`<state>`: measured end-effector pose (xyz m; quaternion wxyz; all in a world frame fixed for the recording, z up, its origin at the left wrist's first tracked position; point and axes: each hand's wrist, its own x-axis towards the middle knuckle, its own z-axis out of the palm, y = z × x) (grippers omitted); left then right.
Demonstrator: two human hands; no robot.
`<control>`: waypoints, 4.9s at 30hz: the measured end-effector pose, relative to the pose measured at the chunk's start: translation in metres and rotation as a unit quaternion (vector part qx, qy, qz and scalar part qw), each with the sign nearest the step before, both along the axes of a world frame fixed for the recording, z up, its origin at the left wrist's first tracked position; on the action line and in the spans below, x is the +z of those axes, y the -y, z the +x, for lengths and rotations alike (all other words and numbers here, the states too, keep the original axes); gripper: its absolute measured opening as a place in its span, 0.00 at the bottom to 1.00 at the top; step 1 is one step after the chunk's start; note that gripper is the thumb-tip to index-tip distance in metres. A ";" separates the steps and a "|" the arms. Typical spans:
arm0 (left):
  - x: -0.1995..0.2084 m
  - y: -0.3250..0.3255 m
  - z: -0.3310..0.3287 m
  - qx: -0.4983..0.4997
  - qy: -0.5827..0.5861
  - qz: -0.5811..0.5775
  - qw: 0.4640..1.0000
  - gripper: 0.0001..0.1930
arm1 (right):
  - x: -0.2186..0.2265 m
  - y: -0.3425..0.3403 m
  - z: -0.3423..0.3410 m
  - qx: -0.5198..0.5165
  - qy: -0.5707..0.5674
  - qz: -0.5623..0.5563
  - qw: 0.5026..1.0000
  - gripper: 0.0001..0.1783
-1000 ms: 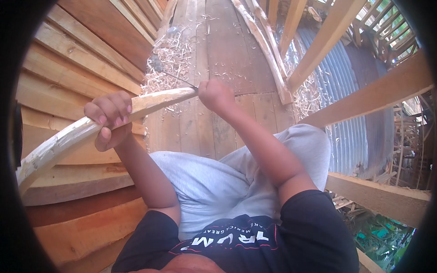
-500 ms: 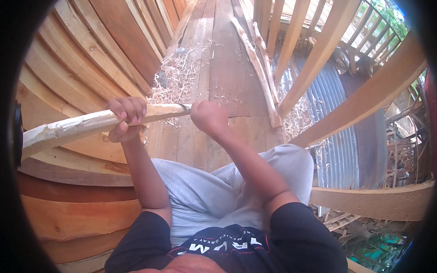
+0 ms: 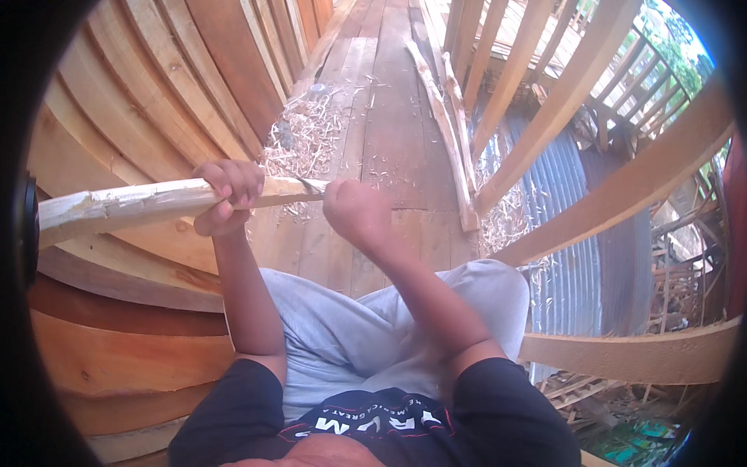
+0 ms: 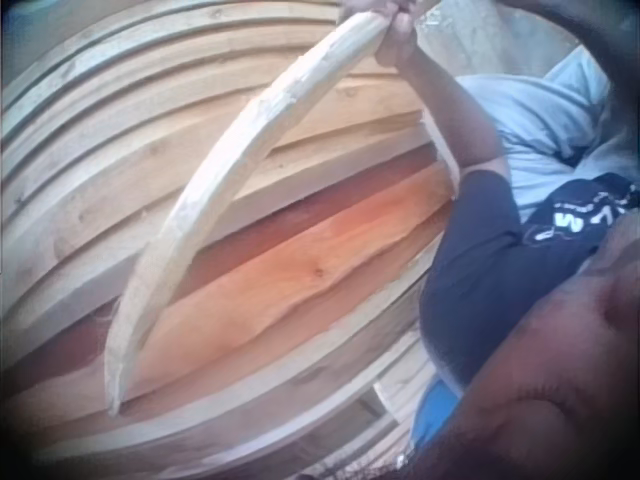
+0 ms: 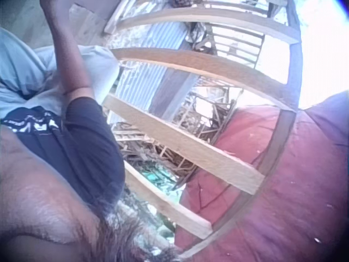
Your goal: The person sits on a wooden floor and uses a small knife to carve a long, curved piece of wood. They repeatedly shave thin layers from the surface, rotating the wood to work on different sides and occasionally clearing wood shavings from the floor.
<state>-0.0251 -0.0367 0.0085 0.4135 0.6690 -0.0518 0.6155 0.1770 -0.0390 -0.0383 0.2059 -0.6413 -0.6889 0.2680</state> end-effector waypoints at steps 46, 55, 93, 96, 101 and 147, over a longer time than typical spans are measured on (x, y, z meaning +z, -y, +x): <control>0.026 -0.017 0.071 0.279 0.051 -0.027 0.958 0.35 | -0.185 -0.059 0.032 0.100 0.003 -0.086 0.991 0.18; 0.035 -0.011 0.062 0.386 0.137 -0.136 0.902 0.11 | -0.011 -0.026 -0.011 0.027 -0.192 -0.047 0.980 0.23; 0.036 -0.015 0.045 0.627 0.213 -0.205 0.721 0.15 | -0.061 -0.048 -0.024 0.046 -0.132 -0.130 0.982 0.29; 0.036 -0.014 0.048 0.613 0.216 -0.190 0.736 0.14 | -0.056 -0.044 -0.020 0.056 -0.092 -0.112 0.988 0.29; 0.038 -0.015 0.058 0.616 0.214 -0.198 0.732 0.14 | -0.083 -0.046 -0.018 -0.028 -0.169 -0.090 0.981 0.32; 0.032 -0.001 0.073 0.570 0.134 -0.131 0.800 0.11 | -0.055 -0.034 -0.006 0.020 -0.148 -0.057 0.987 0.28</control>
